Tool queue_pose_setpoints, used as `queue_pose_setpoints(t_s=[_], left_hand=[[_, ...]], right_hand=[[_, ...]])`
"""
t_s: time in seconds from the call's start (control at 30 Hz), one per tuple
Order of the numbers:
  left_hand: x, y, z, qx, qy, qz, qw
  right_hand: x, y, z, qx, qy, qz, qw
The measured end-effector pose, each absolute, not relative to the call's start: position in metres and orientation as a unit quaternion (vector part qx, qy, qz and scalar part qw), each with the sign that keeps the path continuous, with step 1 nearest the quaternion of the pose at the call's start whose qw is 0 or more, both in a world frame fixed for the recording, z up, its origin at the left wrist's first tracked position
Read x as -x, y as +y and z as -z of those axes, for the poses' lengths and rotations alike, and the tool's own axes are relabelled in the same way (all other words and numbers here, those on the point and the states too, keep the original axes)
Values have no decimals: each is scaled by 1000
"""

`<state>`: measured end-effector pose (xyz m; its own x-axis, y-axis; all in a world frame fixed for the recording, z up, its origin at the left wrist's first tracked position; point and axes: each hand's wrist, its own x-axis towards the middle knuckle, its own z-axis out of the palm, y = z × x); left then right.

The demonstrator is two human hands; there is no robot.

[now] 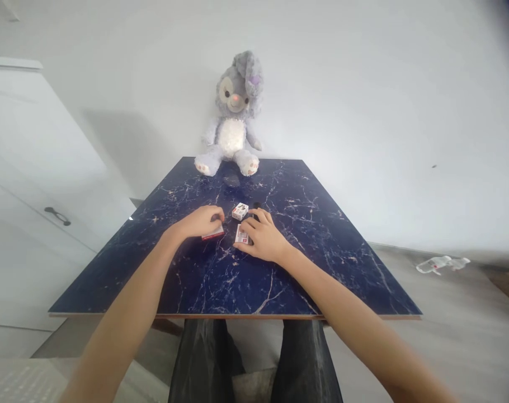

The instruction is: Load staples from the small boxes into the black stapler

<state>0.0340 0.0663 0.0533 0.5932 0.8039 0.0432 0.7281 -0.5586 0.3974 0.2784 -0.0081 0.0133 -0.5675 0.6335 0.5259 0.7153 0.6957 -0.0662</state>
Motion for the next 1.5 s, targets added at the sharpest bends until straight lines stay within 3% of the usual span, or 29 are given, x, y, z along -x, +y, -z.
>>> queue_pose_setpoints(t_s=[0.1, 0.2, 0.3, 0.53, 0.67, 0.8, 0.97, 1.5], left_hand=[[-23, 63, -58, -859, 448, -21, 247], [-22, 61, -60, -852, 460, 9, 250], [-27, 61, -59, -852, 464, -15, 242], [-25, 58, -57, -862, 382, -11, 334], [-30, 56, -58, -859, 397, -35, 320], [-48, 51, -59, -864, 399, -148, 269], [-71, 41, -48, -889, 355, -186, 222], [-86, 30, -35, -863, 380, -174, 284]], right_hand=[[-279, -9, -15, 387, -886, 71, 245], [-283, -9, -19, 381, -890, 62, 242], [-287, -9, -21, 372, -893, 48, 248], [-297, -7, -22, 378, -874, 10, 306], [-301, -2, -25, 437, -810, -9, 392], [-307, 3, -25, 483, -762, -14, 430], [-309, 6, -19, 508, -750, -31, 422], [-308, 10, -10, 583, -725, -133, 342]])
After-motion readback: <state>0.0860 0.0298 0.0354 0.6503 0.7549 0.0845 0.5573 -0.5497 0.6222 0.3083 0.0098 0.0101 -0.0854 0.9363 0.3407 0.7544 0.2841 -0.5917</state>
